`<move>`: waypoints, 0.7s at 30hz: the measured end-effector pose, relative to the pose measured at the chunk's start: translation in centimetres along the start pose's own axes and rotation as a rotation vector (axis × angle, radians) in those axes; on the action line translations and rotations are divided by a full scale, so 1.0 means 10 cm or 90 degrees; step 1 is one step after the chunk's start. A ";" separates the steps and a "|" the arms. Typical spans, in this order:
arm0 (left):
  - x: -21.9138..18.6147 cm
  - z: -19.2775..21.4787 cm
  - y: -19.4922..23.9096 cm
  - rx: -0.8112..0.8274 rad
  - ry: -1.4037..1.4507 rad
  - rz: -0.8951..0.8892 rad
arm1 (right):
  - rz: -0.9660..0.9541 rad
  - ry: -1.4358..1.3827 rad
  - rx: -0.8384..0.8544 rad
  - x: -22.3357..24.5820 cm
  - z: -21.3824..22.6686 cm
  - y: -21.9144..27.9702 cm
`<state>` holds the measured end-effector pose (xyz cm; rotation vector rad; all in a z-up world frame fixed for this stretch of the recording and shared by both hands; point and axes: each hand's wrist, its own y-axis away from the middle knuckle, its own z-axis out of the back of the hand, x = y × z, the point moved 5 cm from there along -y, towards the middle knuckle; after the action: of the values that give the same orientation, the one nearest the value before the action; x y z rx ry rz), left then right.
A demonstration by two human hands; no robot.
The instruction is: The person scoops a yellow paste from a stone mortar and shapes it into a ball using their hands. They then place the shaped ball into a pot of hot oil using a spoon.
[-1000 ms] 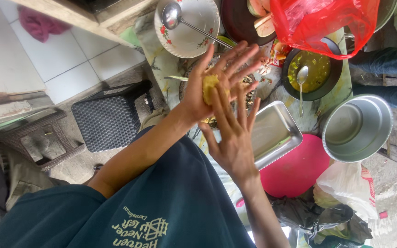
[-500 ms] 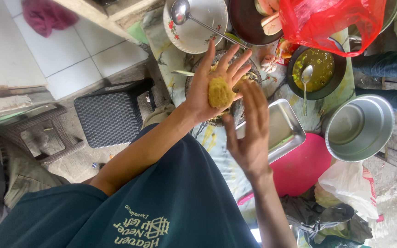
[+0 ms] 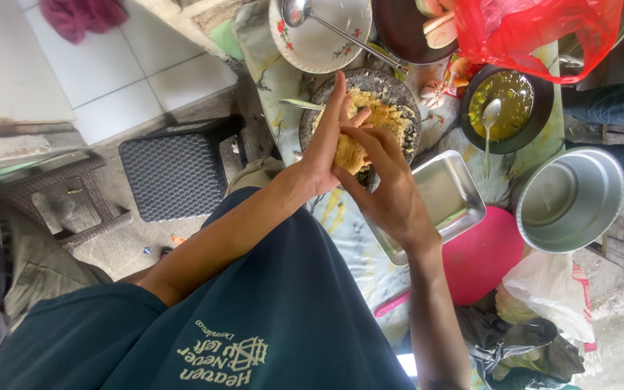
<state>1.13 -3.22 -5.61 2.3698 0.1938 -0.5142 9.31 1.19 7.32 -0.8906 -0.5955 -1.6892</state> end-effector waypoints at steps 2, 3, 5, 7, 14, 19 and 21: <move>0.04 0.03 0.00 -0.007 -0.003 0.013 | -0.016 -0.029 0.029 -0.09 -0.01 -0.02; 0.05 0.03 -0.01 -0.007 -0.003 0.009 | -0.036 -0.054 0.045 -0.14 -0.02 -0.04; 0.07 0.06 -0.01 -0.012 -0.006 0.007 | -0.058 -0.096 0.063 -0.21 -0.06 -0.03; 0.09 0.09 0.00 -0.019 -0.014 0.009 | -0.063 -0.129 0.061 -0.25 -0.10 -0.01; 0.10 0.12 0.00 -0.047 -0.036 -0.007 | -0.037 -0.147 -0.036 -0.33 -0.21 0.08; 0.06 0.11 -0.09 -0.058 -0.068 -0.044 | -0.179 -0.174 -0.160 -0.53 -0.34 0.14; 0.06 0.12 -0.11 -0.067 -0.107 -0.042 | -0.222 -0.252 -0.194 -0.63 -0.39 0.14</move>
<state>1.01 -3.18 -7.34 2.2121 0.2174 -0.7132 10.47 1.48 -0.08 -1.4245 -0.8069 -1.9639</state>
